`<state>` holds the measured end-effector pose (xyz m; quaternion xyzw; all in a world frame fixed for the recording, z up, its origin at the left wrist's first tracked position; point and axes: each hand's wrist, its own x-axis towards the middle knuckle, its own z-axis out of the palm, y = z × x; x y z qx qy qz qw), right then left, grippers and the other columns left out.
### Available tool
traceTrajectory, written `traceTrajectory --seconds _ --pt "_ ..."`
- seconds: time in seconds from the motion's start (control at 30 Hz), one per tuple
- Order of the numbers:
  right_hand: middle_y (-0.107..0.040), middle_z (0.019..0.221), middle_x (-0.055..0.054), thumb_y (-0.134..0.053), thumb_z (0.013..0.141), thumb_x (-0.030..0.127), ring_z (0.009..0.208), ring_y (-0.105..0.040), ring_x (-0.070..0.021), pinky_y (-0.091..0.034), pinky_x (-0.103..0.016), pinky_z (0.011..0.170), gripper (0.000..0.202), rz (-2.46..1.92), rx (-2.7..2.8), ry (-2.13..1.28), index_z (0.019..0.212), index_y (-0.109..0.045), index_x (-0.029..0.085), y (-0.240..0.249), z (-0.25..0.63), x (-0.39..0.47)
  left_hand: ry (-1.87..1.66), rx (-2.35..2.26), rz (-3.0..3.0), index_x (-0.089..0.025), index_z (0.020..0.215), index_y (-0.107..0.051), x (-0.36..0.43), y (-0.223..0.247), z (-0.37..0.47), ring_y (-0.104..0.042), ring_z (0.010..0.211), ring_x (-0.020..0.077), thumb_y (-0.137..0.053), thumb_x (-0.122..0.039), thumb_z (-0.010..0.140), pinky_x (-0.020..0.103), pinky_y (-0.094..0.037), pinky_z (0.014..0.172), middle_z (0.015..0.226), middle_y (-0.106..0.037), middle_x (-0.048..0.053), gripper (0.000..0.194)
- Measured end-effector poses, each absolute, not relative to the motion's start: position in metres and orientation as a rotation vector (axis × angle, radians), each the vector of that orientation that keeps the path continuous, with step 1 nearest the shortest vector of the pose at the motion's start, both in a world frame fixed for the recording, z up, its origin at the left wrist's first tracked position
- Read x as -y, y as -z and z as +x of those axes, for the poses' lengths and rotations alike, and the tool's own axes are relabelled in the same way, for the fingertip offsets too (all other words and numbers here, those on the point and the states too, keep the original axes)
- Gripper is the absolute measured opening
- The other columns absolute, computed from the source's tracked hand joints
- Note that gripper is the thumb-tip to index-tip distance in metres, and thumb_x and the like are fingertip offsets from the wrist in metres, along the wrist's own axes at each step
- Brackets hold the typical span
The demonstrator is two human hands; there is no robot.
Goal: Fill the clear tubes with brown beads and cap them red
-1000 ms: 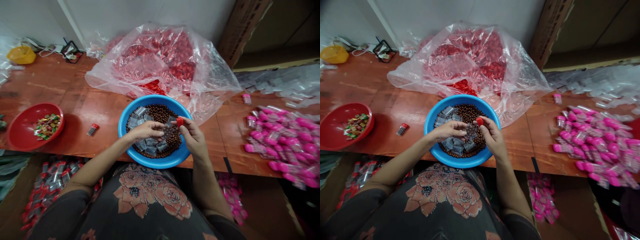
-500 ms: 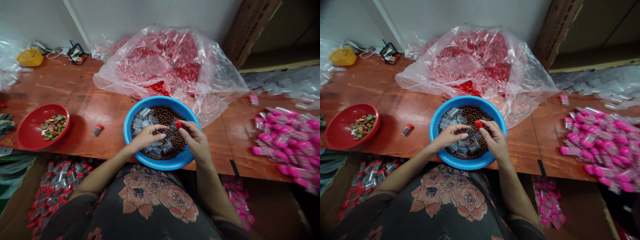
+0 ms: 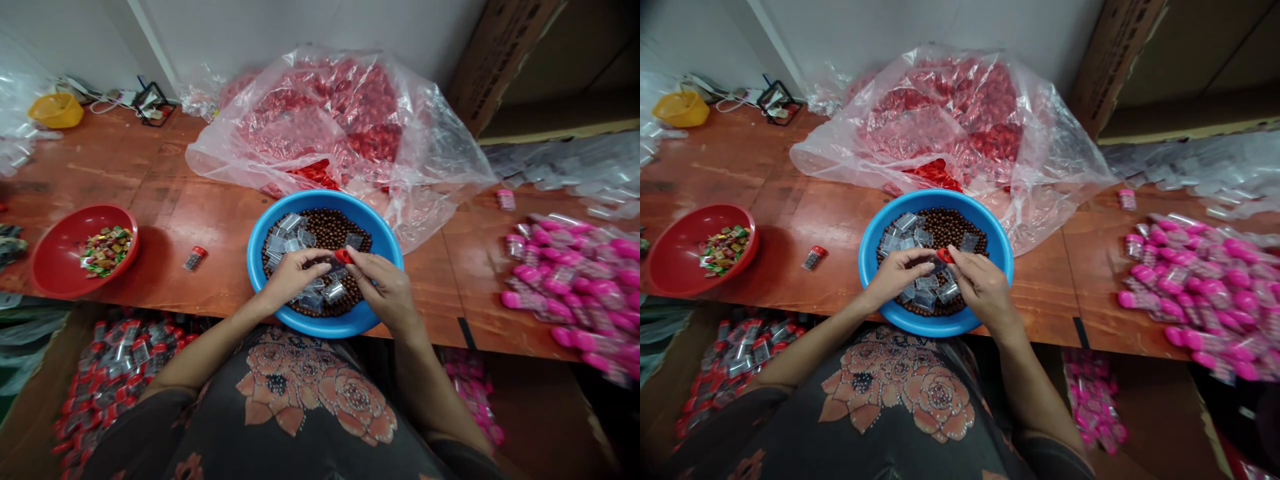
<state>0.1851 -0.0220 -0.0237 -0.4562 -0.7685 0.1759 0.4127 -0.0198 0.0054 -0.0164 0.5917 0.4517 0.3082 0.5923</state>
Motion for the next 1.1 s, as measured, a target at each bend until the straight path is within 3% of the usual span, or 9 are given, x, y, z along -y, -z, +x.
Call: traceTrajectory --seconds 0.23,0.43,0.5,0.57,0.67,0.83,0.93,1.03,1.1 --pt "-0.067 0.123 -0.015 -0.064 0.090 0.039 0.109 -0.065 -0.0297 -0.055 -0.048 0.093 0.066 -1.233 2.096 -0.259 0.150 -0.041 0.021 0.035 0.177 0.022 -0.809 -1.130 1.456 -0.021 0.118 -0.072 0.000 0.011 -0.019 -0.064 0.112 0.0183 -0.064 -0.030 0.088 0.036 -0.045 0.106 0.122 -0.071 0.006 0.032" --pt "-0.064 0.123 -0.016 -0.069 0.086 0.039 0.110 -0.062 -0.0304 -0.054 -0.048 0.093 0.072 -1.190 2.122 -0.154 0.148 -0.037 0.020 0.043 0.174 0.019 -0.845 -1.107 1.410 -0.021 0.115 -0.072 0.003 0.009 -0.017 -0.064 0.110 0.0176 -0.065 -0.033 0.088 0.034 -0.044 0.105 0.120 -0.071 0.005 0.030" --pt "-0.064 0.122 -0.015 -0.069 0.086 0.039 0.109 -0.062 -0.0300 -0.055 -0.048 0.092 0.071 -1.132 2.146 -0.148 0.147 -0.038 0.021 0.043 0.172 0.019 -0.843 -1.069 1.328 -0.019 0.110 -0.072 0.002 0.009 -0.013 -0.065 0.102 0.0179 -0.058 -0.042 0.093 0.033 -0.048 0.097 0.109 -0.073 0.006 0.032" --pt "-0.063 0.122 -0.016 -0.069 0.085 0.040 0.109 -0.062 -0.0300 -0.055 -0.047 0.091 0.071 -1.080 2.175 -0.142 0.146 -0.038 0.020 0.041 0.169 0.019 -0.813 -1.007 1.155 -0.016 0.107 -0.070 0.000 0.010 -0.006 -0.065 0.088 0.0177 -0.041 -0.055 0.097 0.031 -0.052 0.083 0.091 -0.073 0.007 0.050" --pt "-0.064 0.122 -0.018 -0.069 0.083 0.041 0.109 -0.062 -0.0310 -0.055 -0.046 0.090 0.074 -1.028 2.194 -0.087 0.146 -0.039 0.016 0.039 0.164 0.019 -0.729 -0.963 0.906 -0.016 0.109 -0.066 0.002 0.015 0.008 -0.057 0.059 0.0141 -0.025 -0.065 0.097 0.027 -0.048 0.059 0.062 -0.060 0.003 0.065" --pt "-0.068 0.115 -0.017 -0.069 0.079 0.043 0.102 -0.065 -0.0310 -0.055 -0.046 0.087 0.066 -1.000 2.198 -0.052 0.137 -0.048 0.019 0.041 0.162 0.020 -0.807 -1.028 0.820 -0.020 0.119 -0.059 0.011 0.023 0.023 -0.042 0.046 0.0112 -0.028 -0.047 0.098 0.022 -0.034 0.045 0.052 -0.046 -0.003 0.046" --pt "-0.069 0.113 -0.015 -0.069 0.080 0.043 0.101 -0.066 -0.0303 -0.054 -0.047 0.086 0.061 -1.050 2.207 -0.216 0.133 -0.051 0.020 0.038 0.167 0.021 -0.832 -0.977 0.778 -0.019 0.126 -0.055 0.012 0.019 0.021 -0.041 0.045 0.0113 -0.028 -0.041 0.097 0.021 -0.033 0.044 0.050 -0.046 -0.003 0.045" --pt "-0.068 0.119 -0.013 -0.079 0.071 0.048 0.104 -0.065 -0.0293 -0.054 -0.046 0.086 0.070 -1.207 2.083 -0.631 0.131 -0.053 0.022 0.032 0.175 0.020 -0.796 -0.914 0.764 -0.017 0.132 -0.049 0.008 0.010 0.013 -0.038 0.042 0.0110 -0.027 -0.042 0.098 0.021 -0.033 0.044 0.049 -0.045 -0.005 0.048" --pt "-0.071 0.106 -0.008 -0.083 0.065 0.054 0.091 -0.067 -0.0251 -0.056 -0.040 0.078 0.063 -1.300 1.870 -0.965 0.116 -0.061 0.023 0.030 0.182 0.018 -0.738 -0.870 0.782 -0.016 0.135 -0.045 0.006 0.005 0.008 -0.036 0.040 0.0109 -0.026 -0.046 0.098 0.021 -0.034 0.042 0.049 -0.044 -0.006 0.052"
